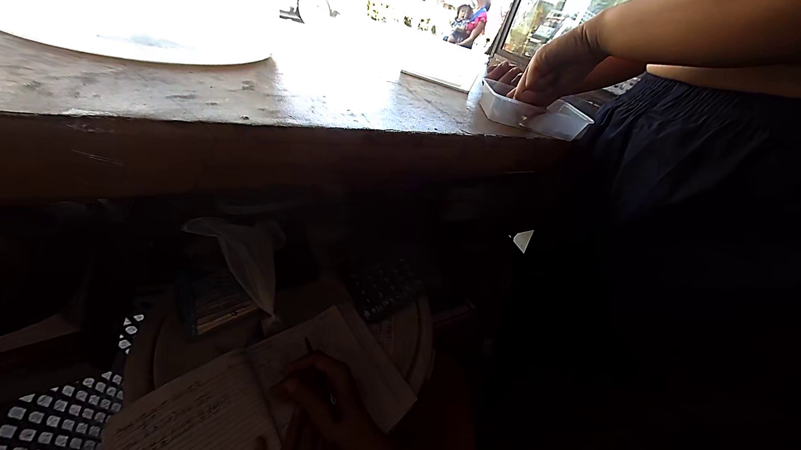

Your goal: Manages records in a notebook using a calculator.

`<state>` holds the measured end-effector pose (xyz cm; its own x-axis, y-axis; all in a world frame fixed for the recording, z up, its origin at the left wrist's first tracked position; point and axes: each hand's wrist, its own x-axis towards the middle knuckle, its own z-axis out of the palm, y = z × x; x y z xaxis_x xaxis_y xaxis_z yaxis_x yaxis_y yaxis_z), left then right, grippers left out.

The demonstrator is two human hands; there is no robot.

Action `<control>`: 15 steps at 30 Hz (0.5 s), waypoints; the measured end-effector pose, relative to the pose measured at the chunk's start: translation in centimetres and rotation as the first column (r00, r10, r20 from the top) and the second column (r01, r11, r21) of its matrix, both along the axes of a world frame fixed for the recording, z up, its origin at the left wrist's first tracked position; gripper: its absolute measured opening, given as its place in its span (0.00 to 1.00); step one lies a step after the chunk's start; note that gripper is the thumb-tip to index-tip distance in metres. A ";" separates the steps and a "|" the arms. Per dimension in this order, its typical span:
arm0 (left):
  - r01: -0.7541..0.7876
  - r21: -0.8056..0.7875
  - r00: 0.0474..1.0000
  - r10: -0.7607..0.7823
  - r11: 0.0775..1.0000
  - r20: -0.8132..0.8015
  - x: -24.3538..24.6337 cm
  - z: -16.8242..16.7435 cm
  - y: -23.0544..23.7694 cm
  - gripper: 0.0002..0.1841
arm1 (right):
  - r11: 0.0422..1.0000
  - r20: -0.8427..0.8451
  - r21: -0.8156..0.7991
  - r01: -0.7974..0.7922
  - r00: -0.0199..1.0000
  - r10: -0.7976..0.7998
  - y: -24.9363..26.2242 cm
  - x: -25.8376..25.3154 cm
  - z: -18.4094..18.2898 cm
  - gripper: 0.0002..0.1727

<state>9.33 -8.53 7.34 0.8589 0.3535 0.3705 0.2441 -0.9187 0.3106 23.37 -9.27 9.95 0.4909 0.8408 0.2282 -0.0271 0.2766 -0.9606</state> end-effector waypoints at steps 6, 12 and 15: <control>-0.005 0.002 1.000 0.005 1.000 0.020 0.1 0.1 -0.1 0.26 | 1.000 0.000 -0.014 0.005 1.000 -0.005 -0.1 -0.1 0.2 0.13; -0.008 -0.004 1.000 0.008 1.000 0.031 0.2 0.1 -0.1 0.27 | 1.000 0.013 -0.005 0.005 1.000 -0.005 -0.1 0.0 0.1 0.13; -0.024 0.005 0.999 0.024 1.000 0.039 0.3 0.0 -0.2 0.29 | 1.000 0.020 -0.013 0.012 1.000 -0.012 0.0 0.0 0.1 0.13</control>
